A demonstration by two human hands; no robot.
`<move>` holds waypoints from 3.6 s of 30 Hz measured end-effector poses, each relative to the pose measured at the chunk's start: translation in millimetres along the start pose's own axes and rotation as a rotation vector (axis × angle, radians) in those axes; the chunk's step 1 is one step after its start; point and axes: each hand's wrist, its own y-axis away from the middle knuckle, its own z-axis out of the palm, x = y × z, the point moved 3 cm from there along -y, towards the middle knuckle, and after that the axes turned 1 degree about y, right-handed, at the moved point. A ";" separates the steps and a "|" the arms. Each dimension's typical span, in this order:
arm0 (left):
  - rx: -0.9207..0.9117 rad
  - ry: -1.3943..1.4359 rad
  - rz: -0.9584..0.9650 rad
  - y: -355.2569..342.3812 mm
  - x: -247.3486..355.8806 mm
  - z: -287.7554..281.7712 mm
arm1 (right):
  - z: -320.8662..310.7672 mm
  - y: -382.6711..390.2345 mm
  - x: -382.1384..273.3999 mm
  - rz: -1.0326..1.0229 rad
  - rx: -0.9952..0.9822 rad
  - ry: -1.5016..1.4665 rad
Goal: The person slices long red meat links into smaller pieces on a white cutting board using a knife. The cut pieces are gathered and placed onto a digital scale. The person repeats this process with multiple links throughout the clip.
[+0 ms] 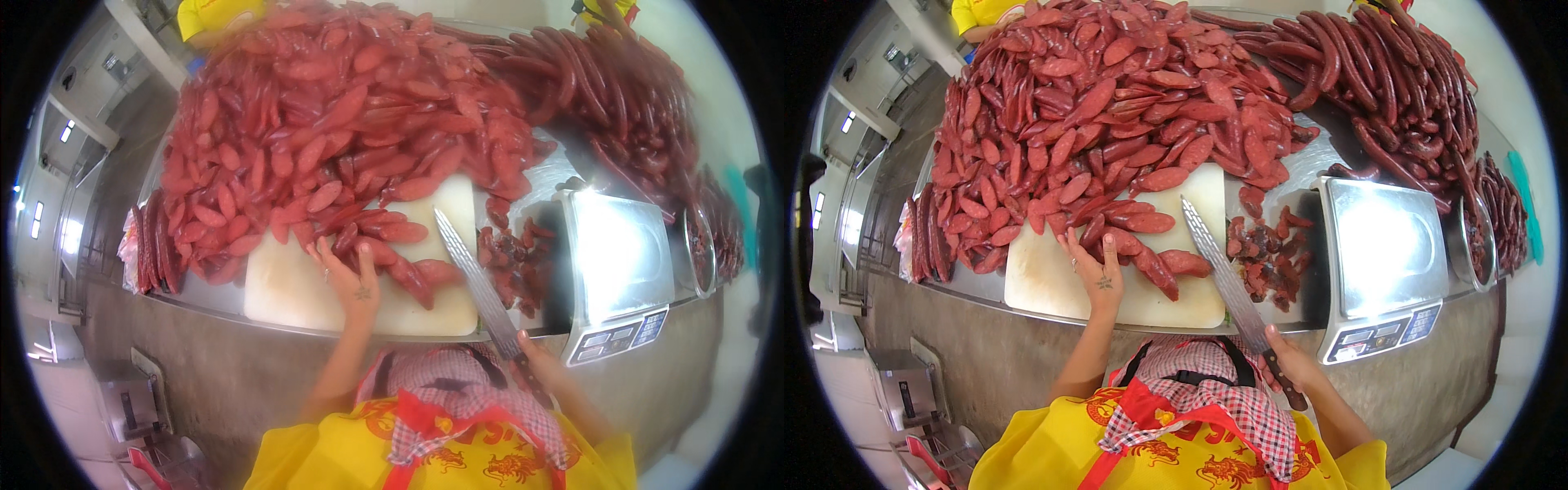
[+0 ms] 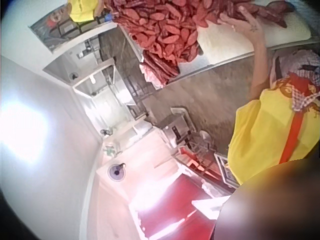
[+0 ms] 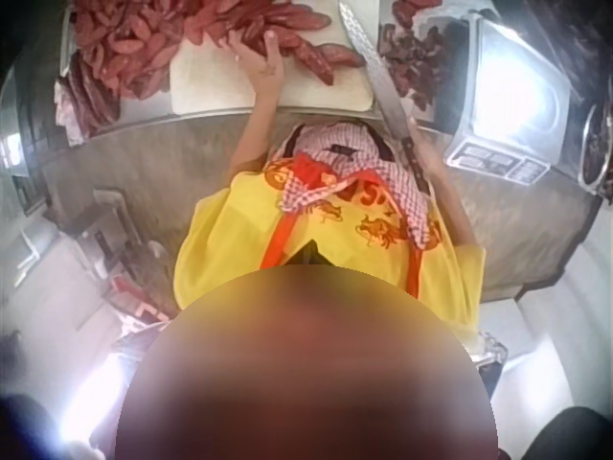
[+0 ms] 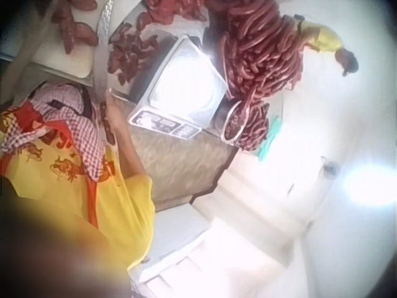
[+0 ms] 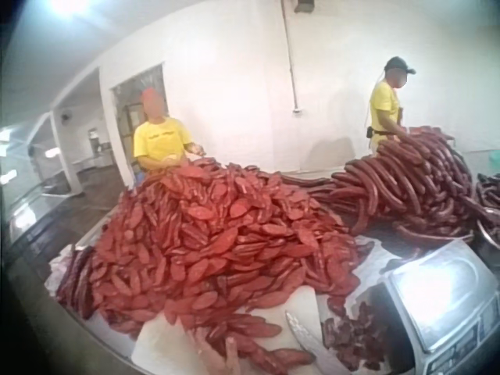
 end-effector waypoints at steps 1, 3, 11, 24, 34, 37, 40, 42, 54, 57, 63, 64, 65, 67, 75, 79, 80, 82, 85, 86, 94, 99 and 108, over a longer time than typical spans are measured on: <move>0.004 -0.038 -0.012 -1.0 1.6 2.8 | 1.4 -2.9 -4.1 -0.031 -0.038 0.007; 0.024 -0.061 -0.030 -6.3 5.2 8.0 | 0.9 -5.8 -11.5 -0.058 -0.073 0.013; -0.575 -0.455 0.481 -42.9 7.1 -31.8 | -8.2 3.9 -15.5 -0.007 0.049 -0.012; -0.670 -0.426 0.978 -91.5 35.5 70.5 | 7.2 -9.9 -23.3 -0.086 0.065 -0.100; -0.901 -0.455 0.706 -117.1 66.8 108.4 | 8.0 33.5 -37.1 -0.223 0.255 -0.117; -0.808 -0.291 0.789 -139.7 87.6 123.1 | 9.9 40.4 -38.4 -0.220 0.296 -0.149; -0.531 -0.163 0.973 -189.4 132.6 141.0 | 9.8 43.2 -38.7 -0.215 0.296 -0.174; -0.470 -0.154 0.896 -243.0 169.0 146.7 | 7.2 42.0 -38.6 -0.209 0.294 -0.160; -1.001 0.019 0.995 -112.6 94.2 52.3 | -3.2 10.8 -15.1 -0.315 0.242 -0.366; -1.164 -0.108 1.094 -48.6 55.0 26.8 | -6.6 13.2 -14.8 -0.312 0.219 -0.313; -0.891 -0.182 1.202 -2.1 61.2 59.1 | -11.2 23.1 -22.5 -0.292 0.200 -0.309; -0.805 -0.208 1.279 0.1 65.8 67.0 | -12.0 24.2 -22.7 -0.278 0.200 -0.312; -0.757 -0.208 1.294 1.3 69.2 74.4 | -12.9 25.0 -22.4 -0.261 0.201 -0.311; -0.666 -0.209 1.322 4.2 74.6 89.4 | -14.2 26.4 -20.3 -0.260 0.202 -0.322; -0.493 -0.395 0.877 -57.2 79.6 174.7 | -22.7 26.2 -12.3 -0.260 0.220 -0.358; -0.238 -0.400 1.077 -86.3 85.3 203.1 | -25.3 30.4 -15.5 -0.259 0.223 -0.362; -0.142 -0.405 1.164 -91.2 88.4 209.6 | -25.0 31.1 -15.6 -0.232 0.214 -0.375; -0.064 -0.440 1.158 -99.4 93.7 225.6 | -25.5 32.6 -17.3 -0.251 0.222 -0.350; -0.075 -0.405 1.036 -111.3 107.7 251.1 | -25.6 32.7 -14.3 -0.246 0.231 -0.346; -0.107 -0.410 0.973 -118.7 113.4 259.4 | -24.8 32.1 -12.4 -0.245 0.230 -0.348; -0.258 -0.494 0.792 -173.1 155.9 311.3 | -18.2 33.0 -0.3 -0.247 0.305 -0.398; -0.326 -0.516 0.702 -186.2 177.7 317.4 | -18.0 44.9 -3.4 -0.285 0.311 -0.406; -0.508 -0.139 1.215 -153.8 155.9 143.2 | -14.2 34.1 -1.0 -0.340 0.322 -0.398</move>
